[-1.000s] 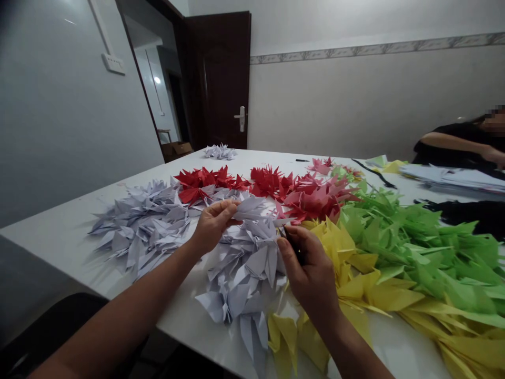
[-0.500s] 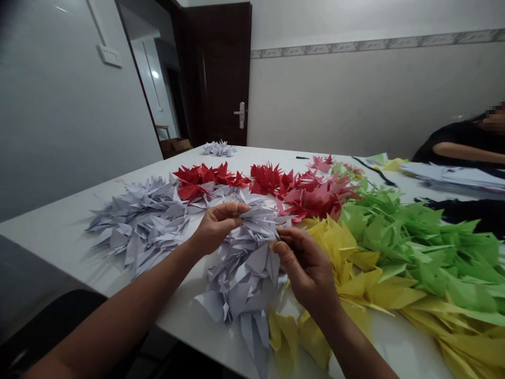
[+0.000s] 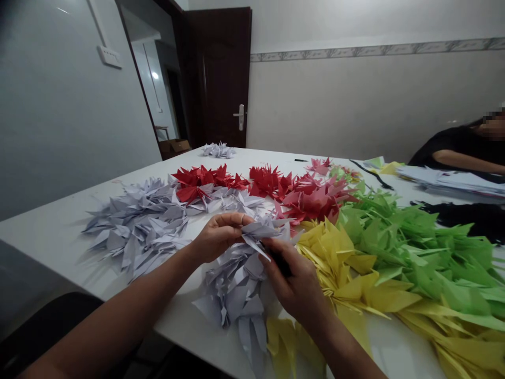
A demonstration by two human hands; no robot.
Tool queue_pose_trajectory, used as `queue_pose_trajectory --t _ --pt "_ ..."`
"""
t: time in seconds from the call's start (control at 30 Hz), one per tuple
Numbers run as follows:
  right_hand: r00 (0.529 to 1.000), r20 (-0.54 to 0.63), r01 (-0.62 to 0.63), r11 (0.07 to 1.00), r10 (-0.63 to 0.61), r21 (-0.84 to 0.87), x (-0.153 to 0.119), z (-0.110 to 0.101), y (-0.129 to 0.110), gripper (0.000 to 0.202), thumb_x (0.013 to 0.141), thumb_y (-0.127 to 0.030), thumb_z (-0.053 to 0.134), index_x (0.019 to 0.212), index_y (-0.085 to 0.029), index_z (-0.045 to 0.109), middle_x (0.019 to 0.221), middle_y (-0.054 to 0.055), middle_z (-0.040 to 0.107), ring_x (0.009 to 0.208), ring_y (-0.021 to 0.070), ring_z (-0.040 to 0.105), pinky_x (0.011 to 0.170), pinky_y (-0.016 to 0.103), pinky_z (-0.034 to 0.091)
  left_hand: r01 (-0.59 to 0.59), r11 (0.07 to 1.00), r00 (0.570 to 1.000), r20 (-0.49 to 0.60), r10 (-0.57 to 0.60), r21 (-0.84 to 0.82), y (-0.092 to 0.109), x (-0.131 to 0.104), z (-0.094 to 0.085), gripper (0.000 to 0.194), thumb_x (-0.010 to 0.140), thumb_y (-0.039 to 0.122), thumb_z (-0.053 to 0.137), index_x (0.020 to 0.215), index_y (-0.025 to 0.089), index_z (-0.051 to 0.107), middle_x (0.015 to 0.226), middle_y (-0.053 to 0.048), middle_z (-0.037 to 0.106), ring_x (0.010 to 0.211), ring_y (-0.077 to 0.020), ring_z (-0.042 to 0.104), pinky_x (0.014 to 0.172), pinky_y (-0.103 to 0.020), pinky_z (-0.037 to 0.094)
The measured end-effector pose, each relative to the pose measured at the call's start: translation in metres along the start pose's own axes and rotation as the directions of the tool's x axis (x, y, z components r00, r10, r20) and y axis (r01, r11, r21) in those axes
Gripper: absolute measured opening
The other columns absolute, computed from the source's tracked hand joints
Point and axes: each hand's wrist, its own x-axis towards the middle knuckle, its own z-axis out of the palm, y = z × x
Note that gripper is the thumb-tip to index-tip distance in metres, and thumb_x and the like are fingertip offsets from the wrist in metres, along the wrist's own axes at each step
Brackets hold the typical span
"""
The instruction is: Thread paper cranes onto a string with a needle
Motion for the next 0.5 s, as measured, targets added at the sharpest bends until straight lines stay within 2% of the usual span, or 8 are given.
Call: queue_pose_trajectory --t 0.2,0.3,0.5 --pt "0.998 0.038 0.06 0.996 -0.057 -0.071 0.0043 0.0034 -0.0037 0.022 0.084 -0.023 0.056 0.106 -0.022 0.06 0.096 0.004 0.07 0.083 0.0185 0.067 0.074 0.029 0.055 -0.013 0.999 0.999 0.049 0.01 0.048 -0.0022 -0.0013 -0.0016 0.021 0.059 0.019 0.072 0.079 0.017 0.073 0.077 -0.003 0.068 0.069 -0.0133 0.061 0.071 -0.027 0.048" --pt "0.997 0.017 0.074 0.99 -0.073 -0.116 0.0028 0.0052 -0.0043 0.023 0.085 -0.023 0.056 0.107 -0.022 0.06 0.097 0.004 0.071 0.084 0.0188 0.068 0.074 0.029 0.055 -0.024 0.998 0.997 0.077 0.019 0.059 -0.0039 -0.0014 -0.0031 0.019 0.062 0.02 0.072 0.081 0.017 0.073 0.078 -0.003 0.068 0.069 -0.013 0.061 0.072 -0.027 0.049" --pt "0.998 -0.009 0.06 0.995 -0.06 -0.078 0.0005 0.0069 -0.0019 0.022 0.087 -0.024 0.054 0.108 -0.022 0.06 0.098 0.004 0.071 0.085 0.0178 0.068 0.073 0.028 0.056 -0.032 0.999 0.994 0.108 0.031 0.005 -0.0049 -0.0014 -0.0037 0.021 0.061 0.02 0.074 0.082 0.015 0.072 0.078 -0.003 0.068 0.069 -0.0115 0.062 0.073 -0.026 0.051"
